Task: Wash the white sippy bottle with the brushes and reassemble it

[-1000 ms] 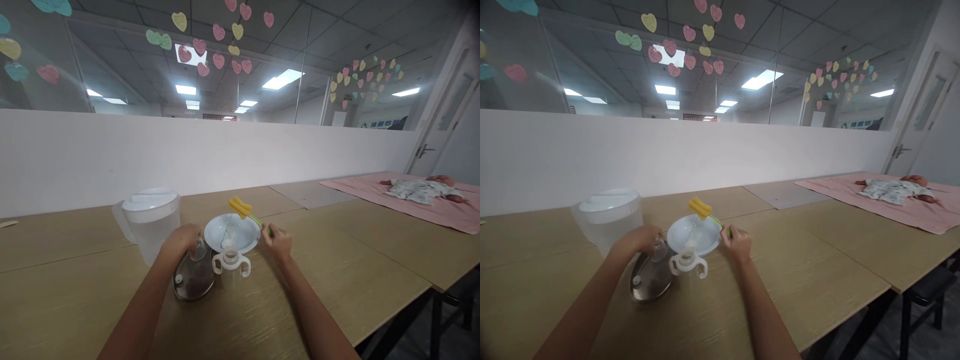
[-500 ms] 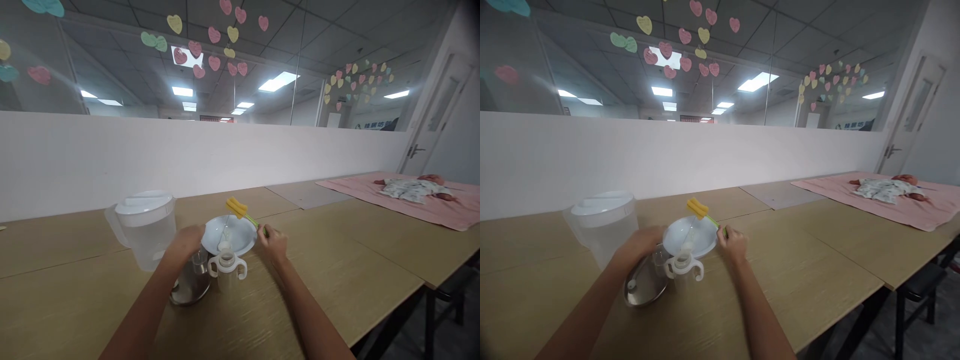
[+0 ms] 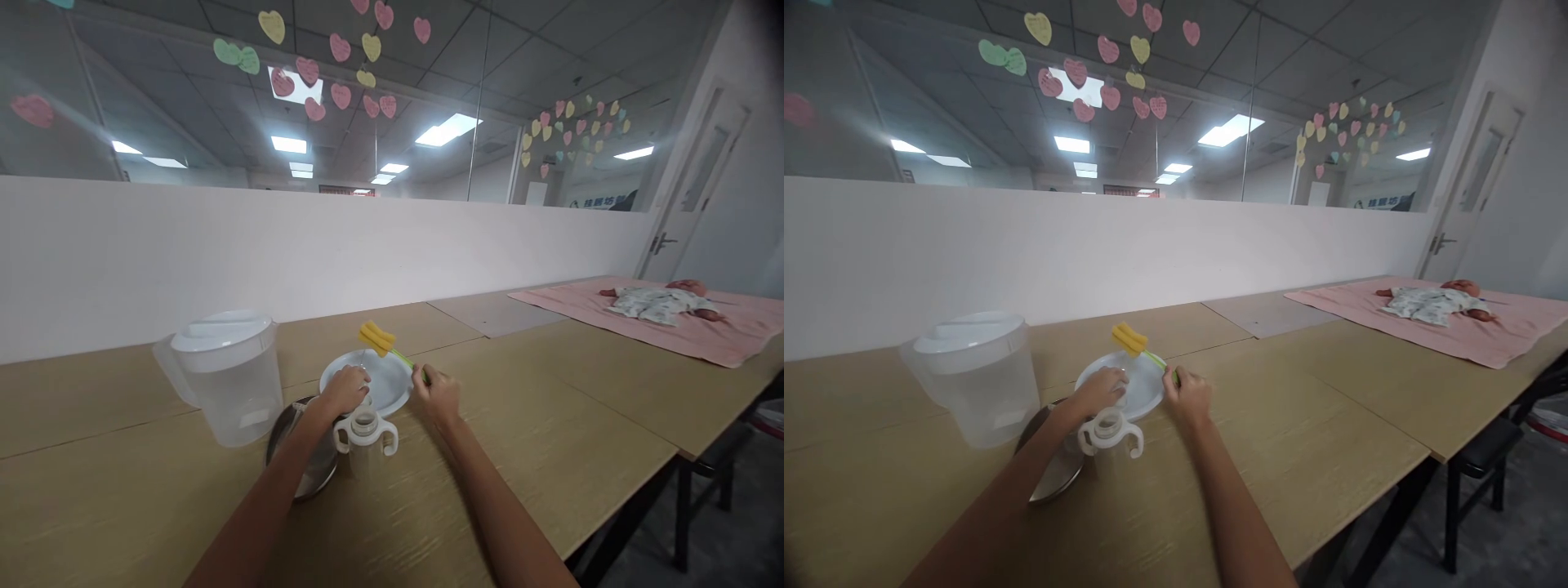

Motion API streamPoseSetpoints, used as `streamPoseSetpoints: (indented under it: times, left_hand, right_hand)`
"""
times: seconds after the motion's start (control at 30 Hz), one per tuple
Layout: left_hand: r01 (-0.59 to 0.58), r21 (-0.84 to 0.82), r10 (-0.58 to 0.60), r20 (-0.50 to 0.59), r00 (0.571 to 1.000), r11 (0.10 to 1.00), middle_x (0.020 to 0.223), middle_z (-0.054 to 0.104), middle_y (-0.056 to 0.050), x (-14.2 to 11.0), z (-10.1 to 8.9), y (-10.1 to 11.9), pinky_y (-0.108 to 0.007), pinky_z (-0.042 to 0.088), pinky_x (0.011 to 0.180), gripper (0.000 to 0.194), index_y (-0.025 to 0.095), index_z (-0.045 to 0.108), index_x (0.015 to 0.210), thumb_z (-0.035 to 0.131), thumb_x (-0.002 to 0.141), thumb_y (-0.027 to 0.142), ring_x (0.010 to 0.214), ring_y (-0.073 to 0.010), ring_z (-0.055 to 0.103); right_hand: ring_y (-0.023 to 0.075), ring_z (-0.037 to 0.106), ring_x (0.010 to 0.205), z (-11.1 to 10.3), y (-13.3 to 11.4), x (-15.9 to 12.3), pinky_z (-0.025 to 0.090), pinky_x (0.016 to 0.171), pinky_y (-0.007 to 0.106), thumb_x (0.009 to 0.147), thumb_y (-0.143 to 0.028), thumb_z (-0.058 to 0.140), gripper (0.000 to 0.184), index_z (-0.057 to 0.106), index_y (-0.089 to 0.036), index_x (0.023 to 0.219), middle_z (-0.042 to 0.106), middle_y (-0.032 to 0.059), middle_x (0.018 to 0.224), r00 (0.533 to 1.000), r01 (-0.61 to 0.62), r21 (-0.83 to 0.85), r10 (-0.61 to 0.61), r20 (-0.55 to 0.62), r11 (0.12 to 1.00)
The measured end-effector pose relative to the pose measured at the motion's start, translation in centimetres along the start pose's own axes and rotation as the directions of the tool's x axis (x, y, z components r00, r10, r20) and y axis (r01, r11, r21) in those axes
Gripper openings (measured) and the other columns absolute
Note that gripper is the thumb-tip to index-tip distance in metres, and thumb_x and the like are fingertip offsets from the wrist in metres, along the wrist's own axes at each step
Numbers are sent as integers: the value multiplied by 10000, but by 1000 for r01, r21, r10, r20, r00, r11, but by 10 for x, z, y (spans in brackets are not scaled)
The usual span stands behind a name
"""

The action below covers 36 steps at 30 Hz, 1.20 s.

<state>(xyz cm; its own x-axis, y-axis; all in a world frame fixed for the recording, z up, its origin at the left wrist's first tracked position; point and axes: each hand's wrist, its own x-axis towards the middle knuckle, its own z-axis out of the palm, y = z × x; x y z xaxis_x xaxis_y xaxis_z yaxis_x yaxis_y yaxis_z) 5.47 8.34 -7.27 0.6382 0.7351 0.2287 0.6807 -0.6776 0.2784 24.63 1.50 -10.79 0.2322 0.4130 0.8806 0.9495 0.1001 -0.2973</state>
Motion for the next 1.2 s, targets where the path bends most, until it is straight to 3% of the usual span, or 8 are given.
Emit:
streamPoseSetpoints:
  times: [0.23, 0.4, 0.47, 0.57, 0.73, 0.93, 1.07, 1.2]
  left_hand:
    - [8, 1, -8, -81, 997, 1000, 866, 655, -72, -4, -6, 11, -326, 408, 802, 151, 181, 650, 725, 510, 699, 131, 882, -227, 569]
    - [1, -80, -15, -179, 984, 997, 885, 642, -44, -4, -23, 15, -301, 434, 791, 142, 187, 600, 816, 491, 730, 154, 857, -179, 574]
    - [-26, -199, -26, -254, 967, 980, 916, 624, -42, -4, -36, 17, -285, 447, 795, 140, 180, 561, 857, 477, 744, 180, 863, -155, 572]
    - [-98, -500, -110, -369, 923, 860, 905, 585, -42, -6, -56, 21, -287, 471, 776, 166, 166, 519, 864, 518, 713, 235, 869, -148, 562]
    - [-163, -780, -209, -353, 912, 604, 832, 527, 1, -15, -74, 30, -282, 494, 721, 352, 178, 498, 948, 619, 636, 286, 835, -137, 554]
    - [-231, -750, -330, -516, 790, 620, 1015, 516, -38, -24, -88, 47, -291, 478, 795, 441, 192, 518, 983, 686, 583, 271, 980, -176, 548]
    - [-247, -786, -328, -490, 808, 566, 893, 561, -21, -30, -96, 54, -303, 478, 807, 480, 174, 523, 993, 715, 567, 285, 900, -159, 570]
    - [-241, -763, -282, -484, 828, 599, 781, 591, -3, -31, -96, 57, -286, 469, 795, 461, 166, 530, 999, 696, 604, 338, 799, -132, 582]
  right_hand:
    - [81, 362, 378, -1, 3, 0, 175, 440, 229, 866, -384, 340, 468, 503, -164, 487, 459, -2, 398, 1000, -24, -6, 24, -9, 1000]
    - [79, 361, 380, -2, 3, 1, 173, 433, 222, 869, -377, 326, 471, 504, -161, 490, 454, 0, 400, 999, -39, 3, 39, -14, 999]
    - [79, 354, 377, -2, 2, 0, 171, 434, 222, 867, -372, 330, 467, 498, -162, 486, 448, -2, 395, 999, -32, 7, 32, -14, 999]
    - [79, 350, 379, -1, 1, -1, 171, 437, 225, 862, -360, 344, 451, 483, -164, 480, 446, -2, 394, 1000, -5, 30, 5, 2, 1000]
    - [75, 347, 386, -1, -2, -3, 191, 443, 227, 872, -337, 329, 441, 456, -166, 487, 429, -12, 402, 999, 31, 120, -35, 29, 992]
    - [73, 335, 387, -4, -3, -4, 213, 447, 224, 876, -318, 319, 435, 436, -168, 484, 399, -20, 400, 996, 82, 184, -88, 25, 980]
    - [73, 317, 392, -5, -2, -4, 218, 449, 223, 867, -313, 334, 424, 420, -170, 477, 372, -27, 401, 992, 122, 199, -124, 1, 972]
    - [68, 312, 394, -7, -1, -3, 213, 443, 217, 861, -303, 342, 410, 394, -171, 476, 345, -35, 408, 995, 104, 219, -104, -10, 970]
